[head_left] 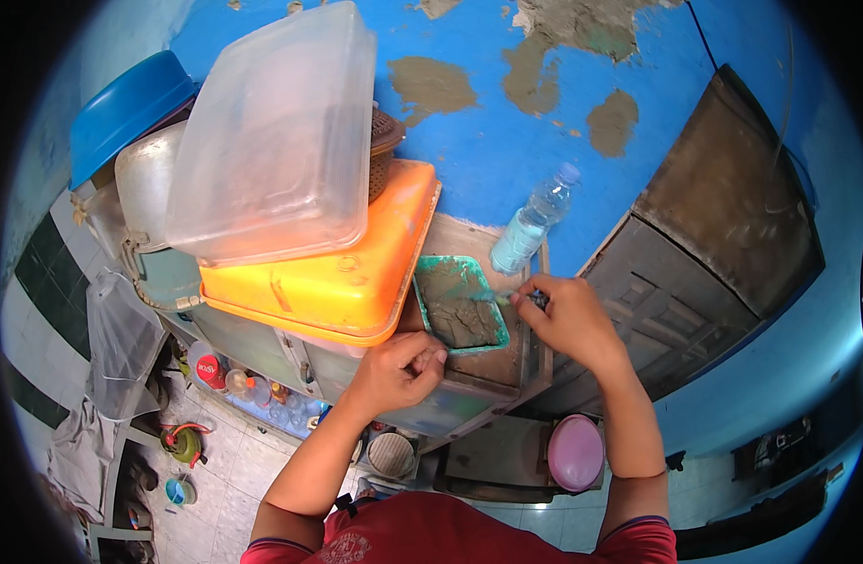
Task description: The person uses a trowel to scoop plaster from a green tray and applies it to a damaged section of a blue wall, smoothing the surface. They repeatedly reload the trowel and spread the material over the patch area.
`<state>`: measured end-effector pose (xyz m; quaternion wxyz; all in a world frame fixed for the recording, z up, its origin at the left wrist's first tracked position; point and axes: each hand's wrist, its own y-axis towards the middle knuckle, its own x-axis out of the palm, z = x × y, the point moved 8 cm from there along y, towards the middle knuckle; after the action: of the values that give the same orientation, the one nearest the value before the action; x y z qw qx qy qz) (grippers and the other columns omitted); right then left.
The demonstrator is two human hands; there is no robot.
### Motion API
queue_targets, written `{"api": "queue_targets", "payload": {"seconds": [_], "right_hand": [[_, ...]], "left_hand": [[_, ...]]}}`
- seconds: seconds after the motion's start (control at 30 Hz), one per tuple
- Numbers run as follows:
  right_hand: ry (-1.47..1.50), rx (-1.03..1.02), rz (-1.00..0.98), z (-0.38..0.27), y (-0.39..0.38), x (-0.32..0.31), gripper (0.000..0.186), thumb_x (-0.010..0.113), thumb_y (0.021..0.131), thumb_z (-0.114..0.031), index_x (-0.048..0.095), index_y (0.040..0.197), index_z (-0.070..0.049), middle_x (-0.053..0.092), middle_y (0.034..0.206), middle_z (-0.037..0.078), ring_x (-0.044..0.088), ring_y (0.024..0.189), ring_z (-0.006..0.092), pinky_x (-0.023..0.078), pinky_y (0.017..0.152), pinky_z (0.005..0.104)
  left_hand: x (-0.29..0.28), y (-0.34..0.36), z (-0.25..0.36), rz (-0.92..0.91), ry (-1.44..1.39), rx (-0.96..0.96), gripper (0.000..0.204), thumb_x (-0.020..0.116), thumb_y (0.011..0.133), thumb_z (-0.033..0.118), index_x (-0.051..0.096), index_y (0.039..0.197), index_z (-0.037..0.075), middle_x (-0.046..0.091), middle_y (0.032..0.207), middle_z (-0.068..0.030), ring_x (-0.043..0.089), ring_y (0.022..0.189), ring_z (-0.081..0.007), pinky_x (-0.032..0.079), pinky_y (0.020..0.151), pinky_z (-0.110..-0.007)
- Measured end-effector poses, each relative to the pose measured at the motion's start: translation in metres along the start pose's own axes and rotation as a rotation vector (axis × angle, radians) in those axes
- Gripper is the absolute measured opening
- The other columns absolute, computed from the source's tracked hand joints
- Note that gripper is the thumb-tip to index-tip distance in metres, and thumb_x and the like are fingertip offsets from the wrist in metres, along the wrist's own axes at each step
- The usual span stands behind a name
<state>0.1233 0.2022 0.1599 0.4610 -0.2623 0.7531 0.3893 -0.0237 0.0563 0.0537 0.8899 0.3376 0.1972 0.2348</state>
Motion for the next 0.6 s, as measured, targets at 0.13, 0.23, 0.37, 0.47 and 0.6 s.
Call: {"api": "queue_targets", "payload": {"seconds": [0.13, 0.23, 0.37, 0.47, 0.6], "right_hand": [[-0.011, 0.039, 0.044, -0.007, 0.006, -0.003, 0.023, 0.071, 0.093, -0.028, 0.077, 0.095, -0.006, 0.06, 0.056, 0.014, 0.059, 0.049, 0.0258, 0.044, 0.052, 0.0394], [-0.027, 0.045, -0.103, -0.013, 0.005, 0.001, 0.024, 0.071, 0.093, -0.029, 0.076, 0.096, -0.006, 0.06, 0.057, 0.015, 0.06, 0.05, 0.0259, 0.044, 0.052, 0.0396], [0.048, -0.004, -0.045, -0.006, 0.003, -0.003, 0.025, 0.07, 0.094, -0.03, 0.075, 0.096, -0.006, 0.06, 0.058, 0.015, 0.06, 0.05, 0.0265, 0.044, 0.052, 0.0403], [0.007, -0.047, 0.002, -0.006, 0.003, -0.006, 0.026, 0.069, 0.094, -0.03, 0.075, 0.094, -0.005, 0.061, 0.059, 0.015, 0.061, 0.052, 0.0282, 0.045, 0.053, 0.0413], [-0.055, 0.016, -0.047, -0.008, -0.012, 0.0, 0.027, 0.069, 0.095, -0.032, 0.074, 0.095, -0.006, 0.063, 0.061, 0.015, 0.064, 0.055, 0.0321, 0.047, 0.055, 0.0434]], "left_hand": [[0.001, 0.001, 0.003, 0.015, 0.0, -0.001, 0.005, 0.071, 0.087, 0.005, 0.069, 0.084, 0.003, 0.054, 0.062, -0.0037, 0.053, 0.054, -0.0143, 0.044, 0.052, -0.031], [-0.002, 0.001, 0.002, 0.011, 0.025, -0.001, 0.005, 0.072, 0.087, 0.005, 0.069, 0.083, 0.003, 0.055, 0.062, -0.0038, 0.053, 0.054, -0.0146, 0.044, 0.052, -0.031], [-0.001, 0.001, 0.0, 0.015, -0.002, -0.008, 0.005, 0.072, 0.086, 0.005, 0.069, 0.083, 0.003, 0.054, 0.062, -0.0037, 0.053, 0.054, -0.0146, 0.044, 0.052, -0.03], [0.0, 0.0, 0.001, 0.025, 0.005, 0.006, 0.005, 0.071, 0.087, 0.005, 0.068, 0.083, 0.003, 0.054, 0.062, -0.0036, 0.053, 0.053, -0.0141, 0.043, 0.051, -0.03], [0.001, 0.0, 0.002, -0.02, 0.012, 0.019, 0.006, 0.07, 0.09, 0.002, 0.067, 0.084, 0.001, 0.06, 0.067, -0.0048, 0.055, 0.056, -0.0119, 0.044, 0.053, -0.027]]}}
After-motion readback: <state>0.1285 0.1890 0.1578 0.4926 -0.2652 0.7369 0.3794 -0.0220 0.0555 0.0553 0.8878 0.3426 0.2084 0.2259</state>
